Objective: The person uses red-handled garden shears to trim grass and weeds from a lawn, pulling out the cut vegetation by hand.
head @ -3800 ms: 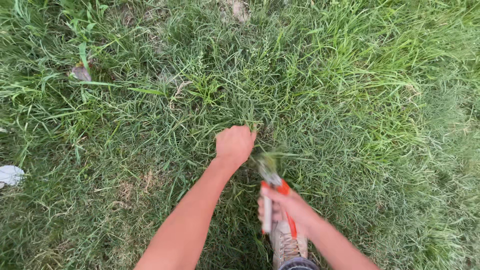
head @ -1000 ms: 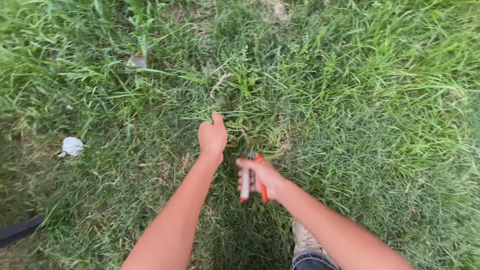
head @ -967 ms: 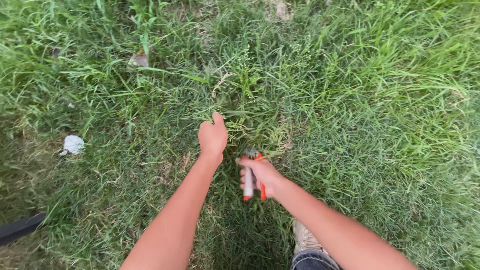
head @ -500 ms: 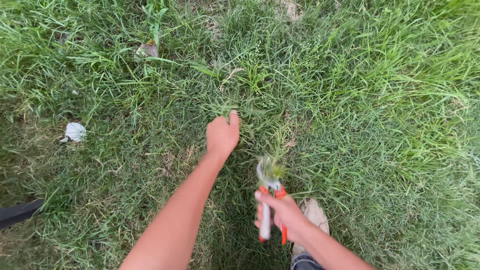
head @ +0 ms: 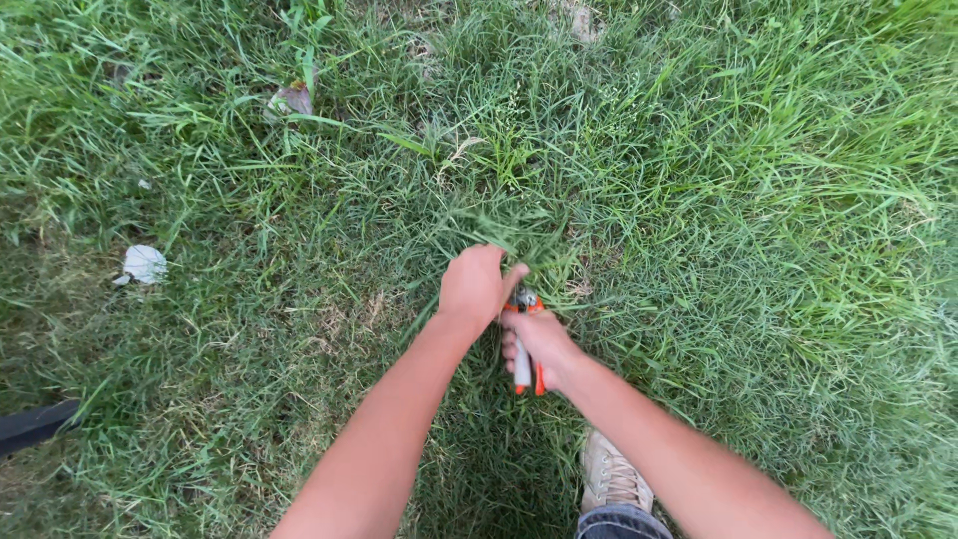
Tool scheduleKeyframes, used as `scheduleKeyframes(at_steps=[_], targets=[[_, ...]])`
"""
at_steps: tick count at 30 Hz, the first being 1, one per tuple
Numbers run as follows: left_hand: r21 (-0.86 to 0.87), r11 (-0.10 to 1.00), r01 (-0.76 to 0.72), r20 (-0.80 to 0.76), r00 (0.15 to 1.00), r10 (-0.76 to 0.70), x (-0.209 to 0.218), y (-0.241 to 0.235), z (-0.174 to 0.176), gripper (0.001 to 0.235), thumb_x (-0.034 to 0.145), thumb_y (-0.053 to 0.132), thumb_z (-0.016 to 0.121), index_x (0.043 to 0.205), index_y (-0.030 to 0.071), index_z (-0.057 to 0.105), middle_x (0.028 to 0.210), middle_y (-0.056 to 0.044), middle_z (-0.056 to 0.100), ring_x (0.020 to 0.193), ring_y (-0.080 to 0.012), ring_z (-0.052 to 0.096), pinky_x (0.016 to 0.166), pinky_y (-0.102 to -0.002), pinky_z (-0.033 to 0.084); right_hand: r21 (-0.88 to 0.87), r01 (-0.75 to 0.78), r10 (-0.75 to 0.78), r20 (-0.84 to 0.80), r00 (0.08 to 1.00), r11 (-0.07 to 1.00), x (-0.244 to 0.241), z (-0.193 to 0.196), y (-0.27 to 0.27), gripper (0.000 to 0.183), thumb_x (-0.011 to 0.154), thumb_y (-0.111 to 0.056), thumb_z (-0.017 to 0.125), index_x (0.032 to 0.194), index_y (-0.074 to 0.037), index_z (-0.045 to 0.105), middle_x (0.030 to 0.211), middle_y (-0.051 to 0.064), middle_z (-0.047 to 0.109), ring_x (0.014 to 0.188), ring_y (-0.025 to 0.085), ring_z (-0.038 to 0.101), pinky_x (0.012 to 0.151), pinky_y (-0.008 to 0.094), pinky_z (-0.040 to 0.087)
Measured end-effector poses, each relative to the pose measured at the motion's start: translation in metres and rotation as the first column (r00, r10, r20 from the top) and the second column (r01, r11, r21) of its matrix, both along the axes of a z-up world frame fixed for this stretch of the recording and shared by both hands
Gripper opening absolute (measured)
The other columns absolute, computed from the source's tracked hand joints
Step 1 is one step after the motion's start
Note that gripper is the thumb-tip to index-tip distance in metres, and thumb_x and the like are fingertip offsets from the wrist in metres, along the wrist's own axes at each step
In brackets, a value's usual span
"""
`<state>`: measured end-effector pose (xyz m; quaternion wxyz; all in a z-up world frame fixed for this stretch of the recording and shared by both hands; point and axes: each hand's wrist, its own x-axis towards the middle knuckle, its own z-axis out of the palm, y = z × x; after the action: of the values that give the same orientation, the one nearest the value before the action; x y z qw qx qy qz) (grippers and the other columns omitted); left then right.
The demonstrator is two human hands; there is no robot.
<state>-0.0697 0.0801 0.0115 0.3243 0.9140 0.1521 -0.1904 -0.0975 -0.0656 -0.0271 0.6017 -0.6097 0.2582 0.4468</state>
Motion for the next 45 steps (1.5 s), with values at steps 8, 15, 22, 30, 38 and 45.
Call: scheduleKeyframes(at_steps=[8, 15, 22, 30, 38, 45], targets=[[-0.019, 0.995, -0.097, -0.062, 0.993, 0.096, 0.006, 0.004, 0.026, 0.024, 0.106, 0.014, 0.055, 0.116, 0.001, 0.073, 0.105, -0.015, 0.076, 0.092, -0.0337, 0.076, 0.073, -0.043, 0.066, 0.059, -0.004, 0.009, -0.099, 0.995, 0.998, -0.072, 0.089, -0.03, 0.027, 0.103, -0.016, 0.081, 0.088, -0.007, 0.06, 0.053, 0.0, 0.05, 0.037, 0.011, 0.045, 0.033, 0.027, 0.042], [-0.077, 0.961, -0.267, -0.138, 0.957, 0.255, 0.009, 0.038, -0.018, 0.053, 0.115, 0.031, 0.047, 0.162, 0.009, 0.05, 0.132, -0.026, 0.073, 0.09, -0.0327, 0.078, 0.085, -0.05, 0.065, 0.13, -0.045, 0.066, -0.156, 0.986, 0.99, -0.048, 0.1, -0.031, 0.02, 0.107, -0.013, 0.07, 0.118, 0.003, 0.065, 0.091, 0.017, 0.07, 0.074, 0.026, 0.07, 0.073, 0.044, 0.07], [0.065, 0.998, -0.003, -0.148, 0.989, 0.012, -0.004, 0.038, -0.005, 0.044, 0.111, 0.036, 0.045, 0.126, 0.004, 0.071, 0.12, -0.023, 0.077, 0.123, -0.0458, 0.072, 0.11, -0.061, 0.057, 0.124, -0.153, 0.16, -0.046, 0.986, 0.98, 0.025, 0.018, 0.029, 0.038, 0.097, -0.026, 0.075, 0.122, -0.002, 0.059, 0.102, 0.012, 0.076, 0.088, 0.027, 0.08, 0.079, 0.052, 0.071], [-0.028, 0.993, -0.116, -0.09, 0.99, 0.113, -0.002, 0.062, -0.061, 0.042, 0.113, 0.041, 0.044, 0.129, 0.01, 0.069, 0.118, -0.023, 0.076, 0.124, -0.0464, 0.07, 0.108, -0.06, 0.057, -0.008, -0.215, 0.214, 0.079, 0.973, 0.977, -0.015, 0.066, 0.008, 0.032, 0.095, -0.028, 0.085, 0.092, -0.005, 0.064, 0.055, 0.001, 0.054, 0.04, 0.012, 0.053, 0.033, 0.026, 0.048], [-0.166, 0.922, -0.348, -0.13, 0.935, 0.33, -0.001, 0.043, -0.007, 0.05, 0.111, 0.047, 0.048, 0.143, 0.013, 0.068, 0.126, -0.017, 0.077, 0.129, -0.0397, 0.07, 0.11, -0.057, 0.055, 0.11, -0.279, 0.288, -0.077, 0.954, 0.954, -0.041, 0.071, -0.018, 0.037, 0.105, -0.032, 0.074, 0.126, -0.005, 0.06, 0.094, 0.012, 0.069, 0.084, 0.023, 0.077, 0.076, 0.043, 0.073], [-0.092, 0.969, -0.23, -0.154, 0.965, 0.214, 0.007, 0.049, -0.047, 0.05, 0.109, 0.049, 0.051, 0.138, 0.014, 0.071, 0.127, -0.019, 0.078, 0.13, -0.0435, 0.069, 0.112, -0.059, 0.055, 0.077, -0.13, 0.136, -0.073, 0.988, 0.988, 0.007, 0.015, 0.031, 0.052, 0.093, -0.027, 0.085, 0.126, 0.001, 0.055, 0.091, 0.012, 0.066, 0.078, 0.027, 0.075, 0.073, 0.051, 0.072]])
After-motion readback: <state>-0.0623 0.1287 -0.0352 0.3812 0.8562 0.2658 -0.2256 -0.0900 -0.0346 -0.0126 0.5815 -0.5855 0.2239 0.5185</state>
